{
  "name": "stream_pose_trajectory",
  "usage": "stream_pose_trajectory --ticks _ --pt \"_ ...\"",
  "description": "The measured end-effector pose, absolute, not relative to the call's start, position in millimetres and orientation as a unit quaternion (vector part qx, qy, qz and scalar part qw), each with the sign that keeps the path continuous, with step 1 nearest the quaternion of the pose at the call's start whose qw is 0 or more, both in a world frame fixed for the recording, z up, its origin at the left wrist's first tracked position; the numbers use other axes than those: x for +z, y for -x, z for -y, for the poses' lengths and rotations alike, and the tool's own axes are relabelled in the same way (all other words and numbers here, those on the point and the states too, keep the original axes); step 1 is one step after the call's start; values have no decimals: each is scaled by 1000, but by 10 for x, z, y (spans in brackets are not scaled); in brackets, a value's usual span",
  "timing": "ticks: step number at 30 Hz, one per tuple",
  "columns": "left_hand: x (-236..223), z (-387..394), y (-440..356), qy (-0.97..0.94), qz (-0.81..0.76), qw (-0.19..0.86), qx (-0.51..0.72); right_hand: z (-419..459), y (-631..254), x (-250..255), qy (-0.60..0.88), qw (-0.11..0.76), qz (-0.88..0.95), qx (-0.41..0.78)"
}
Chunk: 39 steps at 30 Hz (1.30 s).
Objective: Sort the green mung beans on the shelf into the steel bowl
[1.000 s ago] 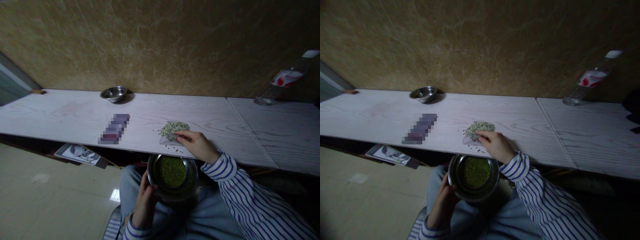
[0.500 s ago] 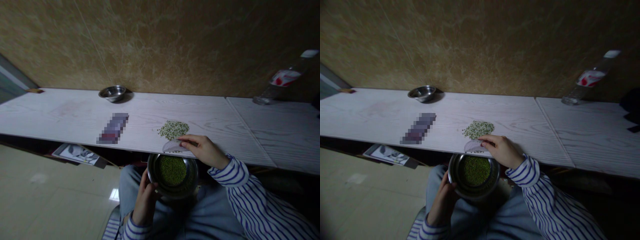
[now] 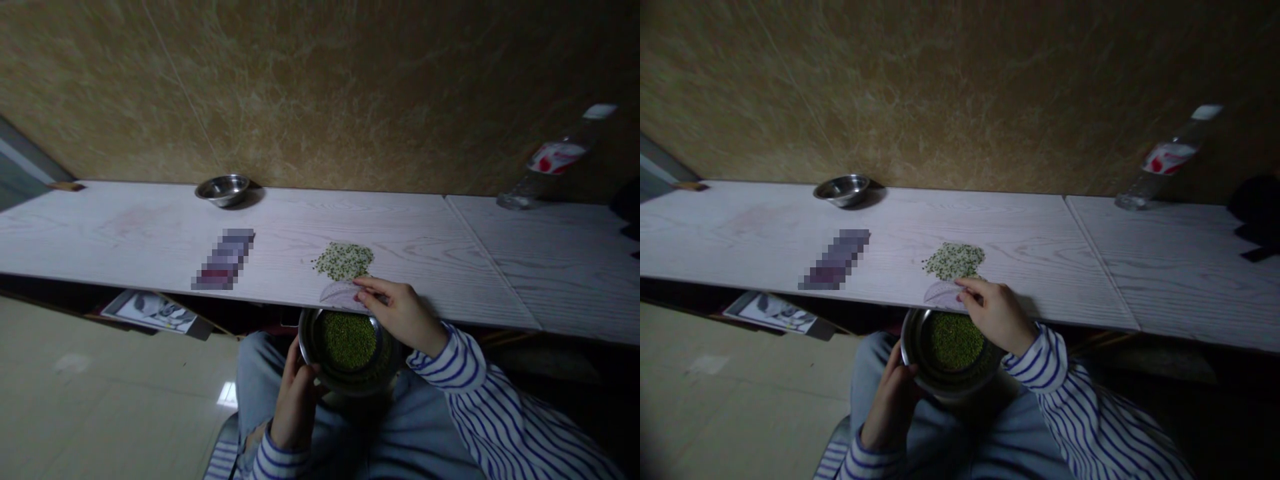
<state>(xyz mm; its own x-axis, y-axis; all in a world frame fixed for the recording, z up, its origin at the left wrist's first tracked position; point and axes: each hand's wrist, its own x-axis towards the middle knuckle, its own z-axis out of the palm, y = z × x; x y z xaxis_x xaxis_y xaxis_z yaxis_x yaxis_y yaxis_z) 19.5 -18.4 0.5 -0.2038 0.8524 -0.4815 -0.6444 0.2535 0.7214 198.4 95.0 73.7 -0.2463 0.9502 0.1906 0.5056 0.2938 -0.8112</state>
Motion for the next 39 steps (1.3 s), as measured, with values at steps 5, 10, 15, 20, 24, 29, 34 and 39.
stream_pose_trajectory --ticks 5,10,15,20,24,29,34,39 --pt "23 202 -221 -114 -488 632 591 -866 -2025 793 499 340 728 324" --pt "-42 296 -218 -104 -490 643 579 -857 -2232 852 507 401 687 331" --pt "-182 428 -202 -98 -500 637 579 -843 -2448 898 528 449 644 322" --pt "-207 467 -287 -97 -500 649 565 -815 -2595 929 543 472 613 325" --pt "-182 432 -339 -91 -522 629 569 -837 -2739 919 560 491 584 322" --pt "-197 393 -362 -102 -519 642 555 -865 -2913 872 580 493 573 305" --pt "-268 388 -386 -114 -500 657 553 -902 -3072 898 572 448 616 305" --pt "-247 376 -419 -112 -496 658 555 -1047 -3177 1005 550 390 655 341"
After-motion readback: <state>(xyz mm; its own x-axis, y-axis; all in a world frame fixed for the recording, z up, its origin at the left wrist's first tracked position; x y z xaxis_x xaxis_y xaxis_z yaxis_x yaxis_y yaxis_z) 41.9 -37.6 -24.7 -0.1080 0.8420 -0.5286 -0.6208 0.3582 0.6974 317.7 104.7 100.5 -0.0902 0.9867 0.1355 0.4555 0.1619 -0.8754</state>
